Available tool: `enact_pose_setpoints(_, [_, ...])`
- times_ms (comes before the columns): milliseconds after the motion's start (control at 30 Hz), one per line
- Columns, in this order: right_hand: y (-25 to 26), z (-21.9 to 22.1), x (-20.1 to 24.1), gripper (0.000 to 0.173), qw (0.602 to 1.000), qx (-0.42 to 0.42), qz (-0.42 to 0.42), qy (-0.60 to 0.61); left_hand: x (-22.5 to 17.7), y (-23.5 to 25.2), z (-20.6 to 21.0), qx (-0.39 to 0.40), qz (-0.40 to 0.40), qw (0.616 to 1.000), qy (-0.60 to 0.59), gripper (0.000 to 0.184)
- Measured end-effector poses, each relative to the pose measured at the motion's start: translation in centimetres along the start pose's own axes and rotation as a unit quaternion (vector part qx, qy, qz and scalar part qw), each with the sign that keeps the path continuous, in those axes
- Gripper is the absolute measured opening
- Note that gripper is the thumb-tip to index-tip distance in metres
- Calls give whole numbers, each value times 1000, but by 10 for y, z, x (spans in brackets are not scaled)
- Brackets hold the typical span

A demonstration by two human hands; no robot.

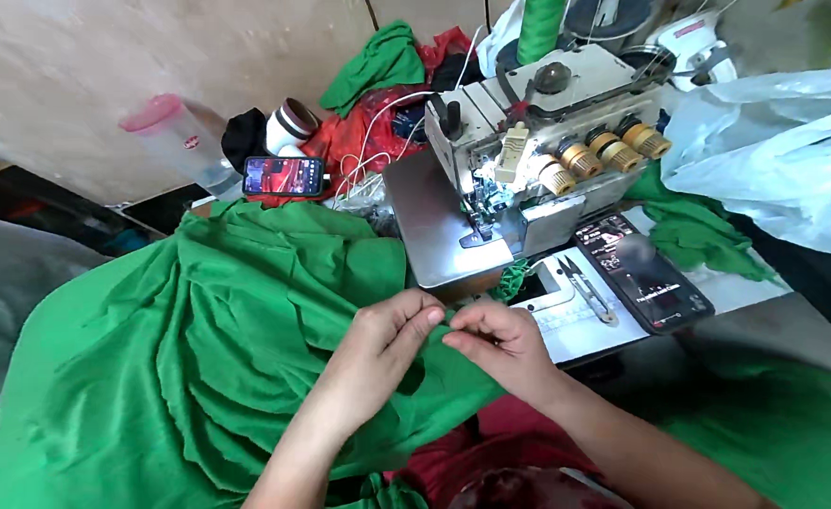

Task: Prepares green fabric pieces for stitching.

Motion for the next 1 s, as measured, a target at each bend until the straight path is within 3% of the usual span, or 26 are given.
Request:
enact_pose_setpoints(133, [-4,4,-18,17,999,-33,26,-22,7,-12,2,16,-27,999,-44,26])
enact_pose_setpoints(200, [-3,9,-18,39,999,19,30,-22,5,-15,-2,3,-19,999,-46,21])
enact_pose_setpoints(267, [-3,15,-14,47,997,74,31,-3,-2,-15,-8,-6,-30,998,-58,24])
enact_pose_setpoints(467, [-6,15,-6,20,991,122,22,44,-5,-20,-19,-55,-25,996,-72,21])
enact_pose_setpoints(667, [-14,5,-13,27,990,137,28,1,-8,-23,-21,-43,-40,993,-103,18])
enact_pose_setpoints(767, [-27,-1,-23,33,987,153,52,-19,-10,-29,-34,-83,-6,990,-117,11])
enact_pose_setpoints(867, [-39,-12,-30,30,987,144,72,-23,-6,-34,-50,-107,29,985,-136,8])
enact_pose_setpoints(1000, [-50,-25,-34,23,988,122,90,-24,-4,-35,-52,-126,17,986,-110,11])
Point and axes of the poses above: each hand's wrist, its own y-axis towards the middle knuckle, its own z-axis out of the palm, x = y × z, the point moved 6 cm from there along y, towards the middle knuckle, and after that the axes turned 5 degrees about -y, right-handed, at the moved point
